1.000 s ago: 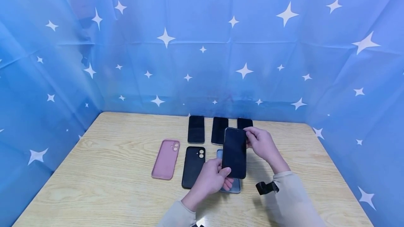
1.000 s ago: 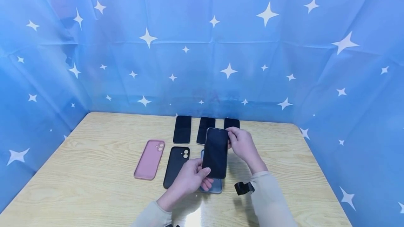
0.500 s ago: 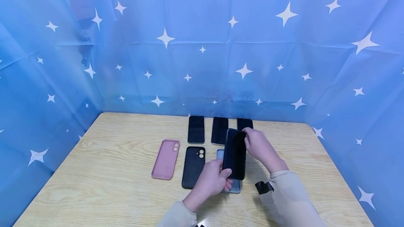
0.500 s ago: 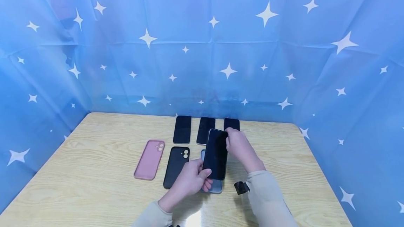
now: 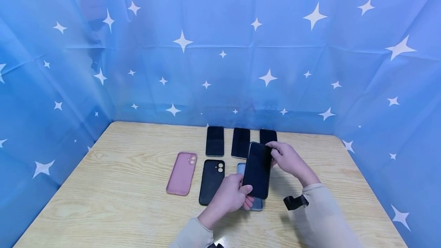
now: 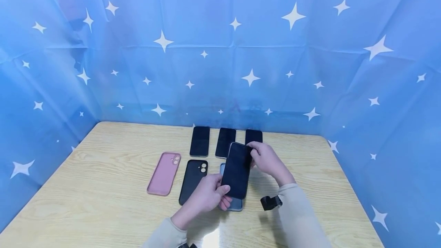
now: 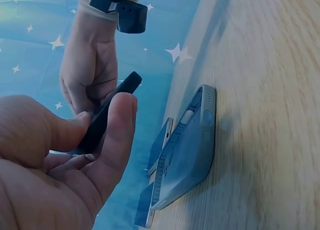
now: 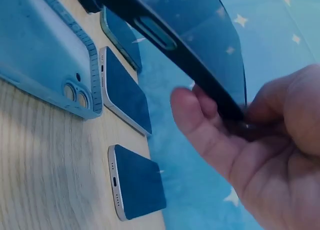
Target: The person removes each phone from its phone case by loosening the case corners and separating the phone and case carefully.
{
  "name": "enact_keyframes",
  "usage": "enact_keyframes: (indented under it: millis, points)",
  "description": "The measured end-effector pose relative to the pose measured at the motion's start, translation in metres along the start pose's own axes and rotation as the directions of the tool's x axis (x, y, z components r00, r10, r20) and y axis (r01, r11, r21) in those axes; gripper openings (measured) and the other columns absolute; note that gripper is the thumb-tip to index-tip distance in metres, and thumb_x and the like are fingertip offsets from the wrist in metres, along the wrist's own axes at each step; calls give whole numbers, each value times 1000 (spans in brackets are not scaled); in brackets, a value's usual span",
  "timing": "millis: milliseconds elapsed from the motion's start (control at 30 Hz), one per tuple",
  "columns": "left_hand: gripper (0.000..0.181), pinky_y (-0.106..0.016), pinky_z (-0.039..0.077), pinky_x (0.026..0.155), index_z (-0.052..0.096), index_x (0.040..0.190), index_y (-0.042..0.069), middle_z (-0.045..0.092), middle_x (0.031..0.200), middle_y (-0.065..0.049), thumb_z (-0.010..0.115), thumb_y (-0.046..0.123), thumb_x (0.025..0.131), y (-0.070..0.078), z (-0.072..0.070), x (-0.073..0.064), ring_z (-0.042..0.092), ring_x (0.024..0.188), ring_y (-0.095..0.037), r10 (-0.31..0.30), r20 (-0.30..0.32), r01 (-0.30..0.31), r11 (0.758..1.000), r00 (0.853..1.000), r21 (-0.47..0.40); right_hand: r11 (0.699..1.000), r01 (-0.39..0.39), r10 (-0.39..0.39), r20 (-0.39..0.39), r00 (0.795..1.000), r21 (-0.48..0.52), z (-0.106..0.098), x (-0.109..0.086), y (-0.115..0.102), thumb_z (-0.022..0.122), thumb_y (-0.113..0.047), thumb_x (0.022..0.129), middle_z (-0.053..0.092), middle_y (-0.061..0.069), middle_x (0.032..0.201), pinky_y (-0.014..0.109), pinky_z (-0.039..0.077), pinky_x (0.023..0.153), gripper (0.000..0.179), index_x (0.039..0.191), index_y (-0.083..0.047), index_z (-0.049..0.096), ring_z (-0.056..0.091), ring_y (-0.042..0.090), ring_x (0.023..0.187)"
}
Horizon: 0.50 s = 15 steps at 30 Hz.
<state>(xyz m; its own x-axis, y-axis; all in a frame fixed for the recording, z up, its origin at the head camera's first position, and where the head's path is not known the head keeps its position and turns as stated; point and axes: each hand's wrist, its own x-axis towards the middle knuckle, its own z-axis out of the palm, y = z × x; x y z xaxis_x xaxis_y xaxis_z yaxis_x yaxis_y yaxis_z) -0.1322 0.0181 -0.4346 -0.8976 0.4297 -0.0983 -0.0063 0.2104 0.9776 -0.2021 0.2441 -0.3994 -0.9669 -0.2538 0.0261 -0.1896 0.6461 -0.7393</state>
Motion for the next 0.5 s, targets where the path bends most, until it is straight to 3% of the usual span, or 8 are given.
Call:
enact_keyframes:
  millis: [200,500]
  points:
    - [15,-37,63,52,58,88,-1,70,65,-14,59,0,103,3,-2,-1,73,57,-32,-13,18,14,998,1000,-54,976,-27,10,80,997,214,-9,-2,8,34,2,107,68,21,103,48,63,80,36,133,15,55,69,22,81]
    - [19,-36,64,53,56,84,-1,72,67,-18,58,-1,103,4,-4,-3,74,60,-37,-33,43,36,996,999,-80,931,2,-54,132,990,366,-15,-3,18,34,2,106,69,18,102,32,64,77,34,127,21,53,69,15,82]
